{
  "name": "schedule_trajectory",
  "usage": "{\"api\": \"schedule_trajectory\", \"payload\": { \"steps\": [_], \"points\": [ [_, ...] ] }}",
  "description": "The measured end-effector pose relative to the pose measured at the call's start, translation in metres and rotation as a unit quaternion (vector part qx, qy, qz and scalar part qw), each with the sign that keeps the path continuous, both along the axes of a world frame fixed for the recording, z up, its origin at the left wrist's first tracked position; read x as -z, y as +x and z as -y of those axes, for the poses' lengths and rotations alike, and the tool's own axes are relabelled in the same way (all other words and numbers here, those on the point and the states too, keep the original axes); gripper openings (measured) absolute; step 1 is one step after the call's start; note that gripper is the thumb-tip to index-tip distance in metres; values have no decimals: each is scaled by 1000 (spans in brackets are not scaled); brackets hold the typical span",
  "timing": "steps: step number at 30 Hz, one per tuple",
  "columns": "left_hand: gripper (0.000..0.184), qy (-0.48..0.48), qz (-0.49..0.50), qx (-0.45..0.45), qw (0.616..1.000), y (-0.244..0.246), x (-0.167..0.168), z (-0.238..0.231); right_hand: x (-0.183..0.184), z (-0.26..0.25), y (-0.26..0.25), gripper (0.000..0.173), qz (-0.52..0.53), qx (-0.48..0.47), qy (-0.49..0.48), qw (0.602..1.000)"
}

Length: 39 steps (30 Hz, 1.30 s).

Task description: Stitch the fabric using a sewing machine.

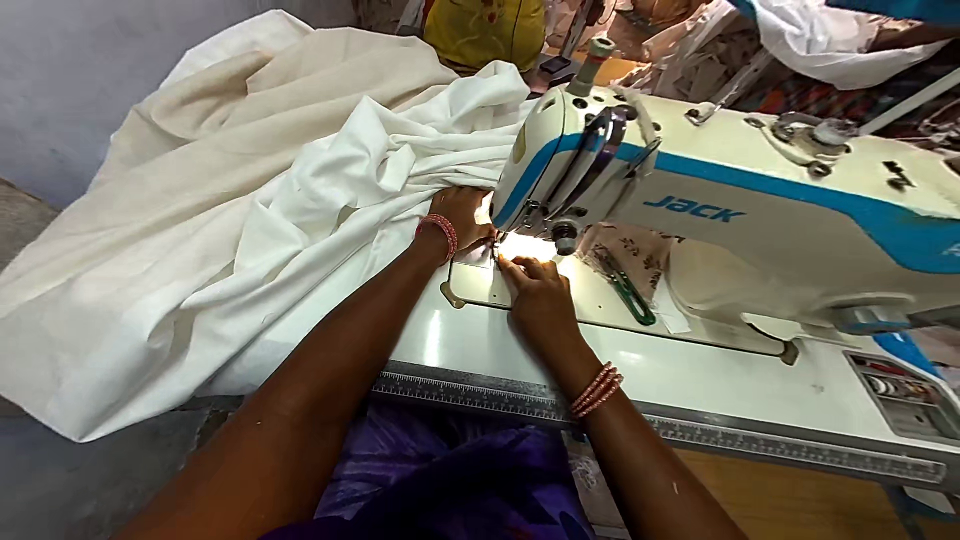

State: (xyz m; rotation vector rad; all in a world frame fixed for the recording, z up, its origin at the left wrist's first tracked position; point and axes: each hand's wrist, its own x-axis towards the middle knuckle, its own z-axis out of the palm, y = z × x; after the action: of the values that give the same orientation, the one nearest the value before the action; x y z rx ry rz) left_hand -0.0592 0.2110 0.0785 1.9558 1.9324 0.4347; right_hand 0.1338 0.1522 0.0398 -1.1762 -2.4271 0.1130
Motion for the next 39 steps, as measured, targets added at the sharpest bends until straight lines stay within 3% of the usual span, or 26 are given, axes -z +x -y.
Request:
{"api": "schedule_trajectory", "payload": {
  "steps": [4, 7, 9, 13, 18, 24, 30, 34, 39],
  "points": [
    [69, -13, 1, -18, 1000, 1, -2, -3, -17, 7, 36, 41, -55, 34, -66, 996],
    [69, -25, 3, -26, 999, 3, -4, -3, -34, 18, 102, 35, -105, 178, 3, 978],
    [68, -28, -2, -28, 999, 4, -5, -4, -33, 16, 152, 41, -101, 260, 42, 959],
    [70, -25, -12, -25, 999, 5, -4, -7, -10, 4, 205, 48, -48, 299, 74, 950],
    [68, -23, -13, -24, 999, 5, -6, -8, 1, 1, 211, 52, -49, 274, 104, 955],
    [68, -27, -6, -26, 999, 6, -10, -6, 0, 8, 205, 38, -14, 318, 43, 947],
    [68, -18, -9, -24, 1000, 7, -9, -6, 4, 7, 210, 54, -30, 293, 89, 951],
    [67, -10, -17, -25, 999, 7, -7, -7, 2, 10, 205, 41, -7, 316, 60, 947],
    [66, -23, -24, -24, 999, 10, -11, -3, 3, 10, 207, 46, -23, 308, 85, 947]
  ]
}}
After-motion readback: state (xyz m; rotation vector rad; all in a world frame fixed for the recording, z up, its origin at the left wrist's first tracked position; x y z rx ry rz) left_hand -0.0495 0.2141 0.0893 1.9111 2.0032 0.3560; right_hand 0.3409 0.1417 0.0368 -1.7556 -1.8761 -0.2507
